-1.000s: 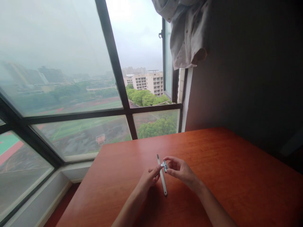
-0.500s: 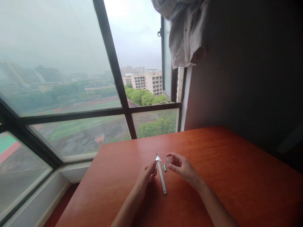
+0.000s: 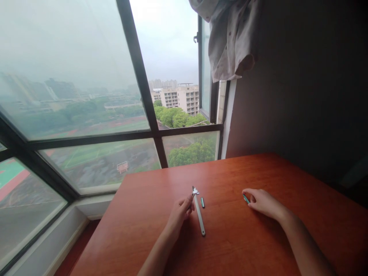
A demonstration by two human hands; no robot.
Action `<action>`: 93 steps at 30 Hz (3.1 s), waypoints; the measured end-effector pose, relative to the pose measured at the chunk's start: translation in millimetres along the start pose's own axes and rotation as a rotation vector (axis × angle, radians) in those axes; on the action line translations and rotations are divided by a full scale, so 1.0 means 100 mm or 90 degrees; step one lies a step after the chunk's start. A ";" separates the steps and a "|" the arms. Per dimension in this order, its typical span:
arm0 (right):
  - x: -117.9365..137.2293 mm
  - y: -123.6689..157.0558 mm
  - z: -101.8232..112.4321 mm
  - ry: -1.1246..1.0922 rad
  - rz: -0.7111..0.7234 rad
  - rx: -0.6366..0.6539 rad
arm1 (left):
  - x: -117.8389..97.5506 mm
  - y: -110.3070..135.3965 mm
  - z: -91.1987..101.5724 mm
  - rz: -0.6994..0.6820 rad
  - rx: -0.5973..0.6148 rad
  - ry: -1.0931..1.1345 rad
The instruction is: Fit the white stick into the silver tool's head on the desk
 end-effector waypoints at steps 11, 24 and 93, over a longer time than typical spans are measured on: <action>-0.02 0.02 0.03 0.035 -0.014 0.004 | 0.04 -0.05 0.01 -0.007 0.020 0.005; 1.86 0.13 -0.32 0.076 0.086 -0.043 | -0.04 -0.02 0.03 -0.029 -0.014 0.070; 1.44 0.28 0.03 -0.255 0.164 -0.354 | 0.06 0.11 -0.28 0.043 0.072 0.217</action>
Point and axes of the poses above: each hand's wrist, its own y-axis away from the middle knuckle, its own z-axis out of the back of the hand, x = y × z, the point moved 10 cm from there along -y, towards the middle knuckle, and after that the axes turned 12 degrees about y, right-handed, at the moved point
